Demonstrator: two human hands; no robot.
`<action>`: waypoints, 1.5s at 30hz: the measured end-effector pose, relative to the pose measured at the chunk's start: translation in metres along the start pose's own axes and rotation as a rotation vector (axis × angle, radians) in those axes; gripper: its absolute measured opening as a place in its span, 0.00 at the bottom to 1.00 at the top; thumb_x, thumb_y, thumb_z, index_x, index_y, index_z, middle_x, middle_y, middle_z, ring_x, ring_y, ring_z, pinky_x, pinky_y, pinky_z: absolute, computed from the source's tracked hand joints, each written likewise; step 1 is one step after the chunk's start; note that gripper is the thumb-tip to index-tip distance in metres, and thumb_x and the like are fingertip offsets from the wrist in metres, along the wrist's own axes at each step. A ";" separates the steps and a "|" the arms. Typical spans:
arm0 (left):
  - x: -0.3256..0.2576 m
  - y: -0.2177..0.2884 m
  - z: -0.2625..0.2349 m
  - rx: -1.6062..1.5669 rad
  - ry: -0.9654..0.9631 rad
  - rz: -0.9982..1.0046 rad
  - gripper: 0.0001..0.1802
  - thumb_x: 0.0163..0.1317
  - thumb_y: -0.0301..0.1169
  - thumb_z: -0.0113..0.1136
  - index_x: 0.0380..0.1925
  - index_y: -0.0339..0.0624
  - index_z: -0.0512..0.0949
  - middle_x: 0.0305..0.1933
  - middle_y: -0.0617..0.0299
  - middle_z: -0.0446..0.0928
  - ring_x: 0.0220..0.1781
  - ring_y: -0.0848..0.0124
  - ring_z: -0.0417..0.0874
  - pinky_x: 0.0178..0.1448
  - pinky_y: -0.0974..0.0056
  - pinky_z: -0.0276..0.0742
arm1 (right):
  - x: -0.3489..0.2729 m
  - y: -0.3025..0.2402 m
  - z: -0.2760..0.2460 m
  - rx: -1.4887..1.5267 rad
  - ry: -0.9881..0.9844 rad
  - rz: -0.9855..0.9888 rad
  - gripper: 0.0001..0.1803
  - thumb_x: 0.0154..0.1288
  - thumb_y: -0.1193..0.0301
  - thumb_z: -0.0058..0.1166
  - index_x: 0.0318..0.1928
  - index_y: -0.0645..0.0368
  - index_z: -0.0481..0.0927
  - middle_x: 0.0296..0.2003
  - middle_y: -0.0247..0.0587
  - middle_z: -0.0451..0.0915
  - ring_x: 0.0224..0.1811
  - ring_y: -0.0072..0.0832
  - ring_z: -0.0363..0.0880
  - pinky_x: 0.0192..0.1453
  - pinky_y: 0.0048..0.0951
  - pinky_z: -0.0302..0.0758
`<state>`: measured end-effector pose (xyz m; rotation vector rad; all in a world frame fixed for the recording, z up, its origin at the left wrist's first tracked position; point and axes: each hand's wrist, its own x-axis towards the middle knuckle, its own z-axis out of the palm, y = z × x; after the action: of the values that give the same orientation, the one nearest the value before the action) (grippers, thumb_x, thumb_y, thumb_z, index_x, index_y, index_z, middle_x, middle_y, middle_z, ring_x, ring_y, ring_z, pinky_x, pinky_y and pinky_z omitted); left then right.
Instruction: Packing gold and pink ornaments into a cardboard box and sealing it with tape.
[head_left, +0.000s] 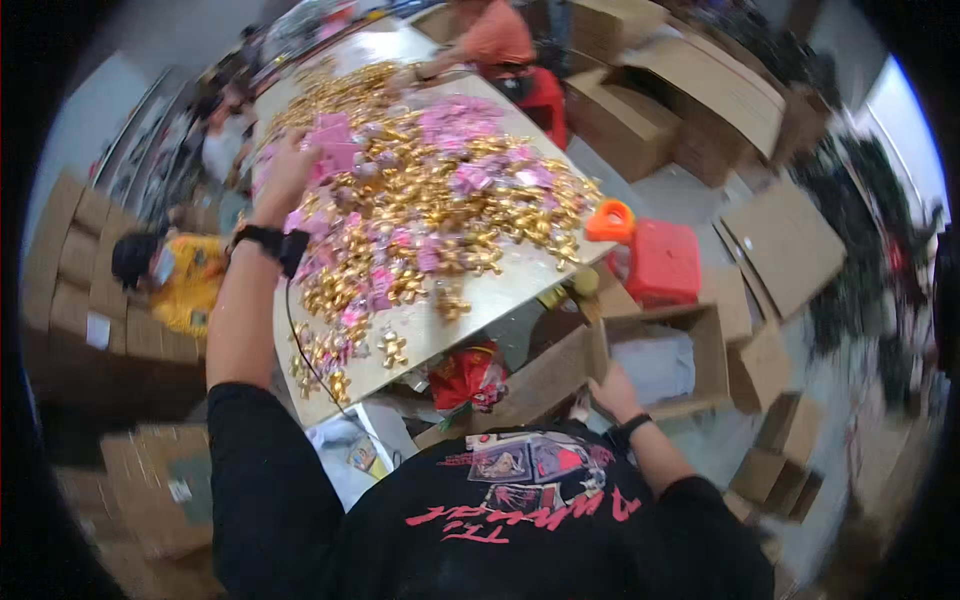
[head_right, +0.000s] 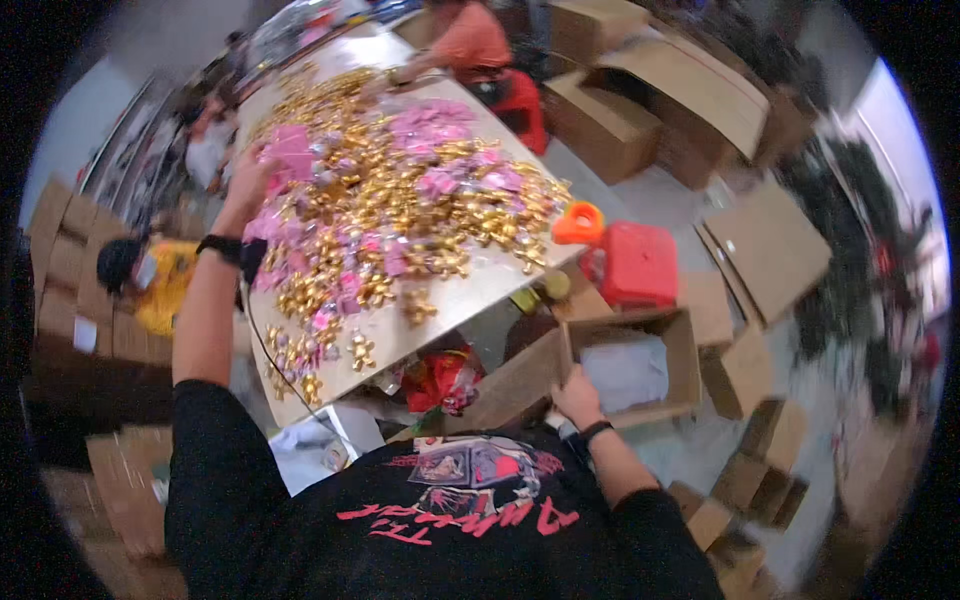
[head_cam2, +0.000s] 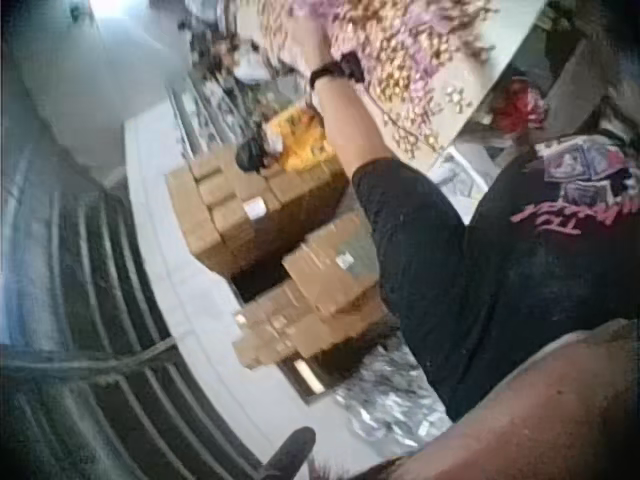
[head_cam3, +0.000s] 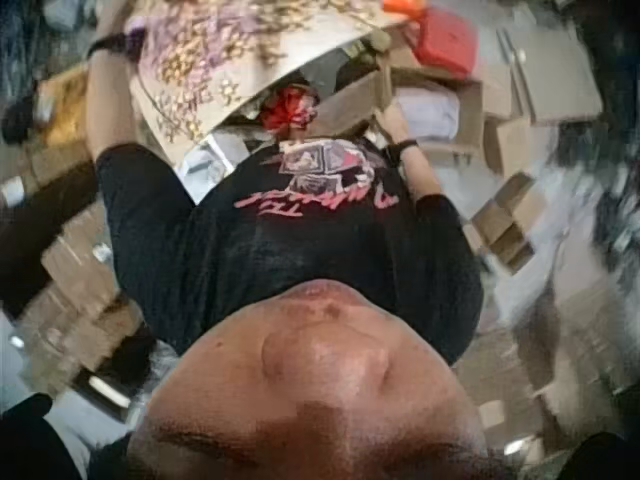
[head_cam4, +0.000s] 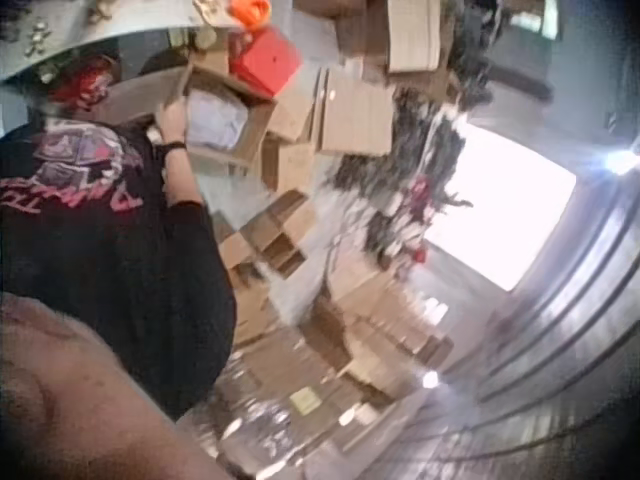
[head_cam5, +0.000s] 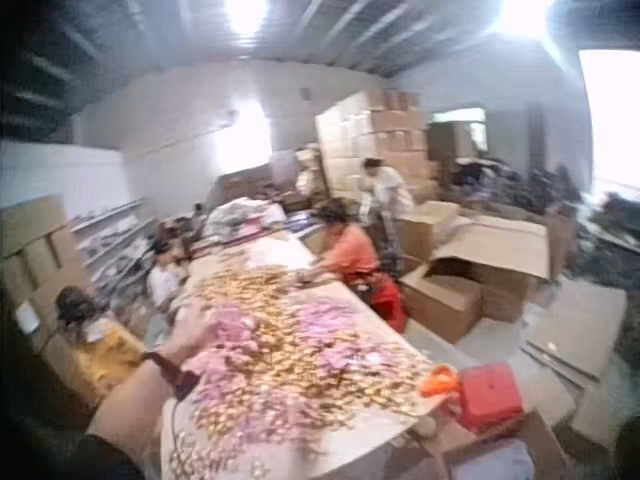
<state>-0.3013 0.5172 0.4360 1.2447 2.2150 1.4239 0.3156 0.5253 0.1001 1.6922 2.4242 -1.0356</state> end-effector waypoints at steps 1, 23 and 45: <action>-0.010 0.056 0.039 -0.195 -0.130 -0.107 0.23 0.58 0.26 0.58 0.55 0.33 0.71 0.45 0.55 0.80 0.46 0.68 0.81 0.44 0.61 0.81 | 0.001 0.012 0.001 0.052 -0.003 0.000 0.27 0.59 0.57 0.57 0.47 0.67 0.67 0.44 0.66 0.77 0.48 0.58 0.77 0.50 0.51 0.75; -0.232 0.153 0.513 -0.521 -1.305 -0.538 0.17 0.67 0.32 0.56 0.54 0.41 0.71 0.45 0.59 0.80 0.43 0.71 0.82 0.46 0.66 0.79 | -0.018 0.078 -0.021 0.244 -0.236 -0.198 0.33 0.55 0.53 0.59 0.49 0.72 0.71 0.40 0.67 0.79 0.44 0.57 0.79 0.49 0.50 0.75; -0.274 -0.357 -0.049 0.674 -0.029 -0.878 0.49 0.45 0.60 0.68 0.58 0.31 0.70 0.59 0.37 0.72 0.64 0.47 0.72 0.66 0.53 0.70 | -0.025 0.056 0.010 0.020 -0.190 0.033 0.21 0.60 0.62 0.54 0.43 0.71 0.78 0.39 0.65 0.81 0.44 0.55 0.81 0.48 0.45 0.76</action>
<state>-0.3511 0.2197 0.0979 0.2542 2.7597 0.3334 0.3697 0.5106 0.0733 1.5549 2.2692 -1.1617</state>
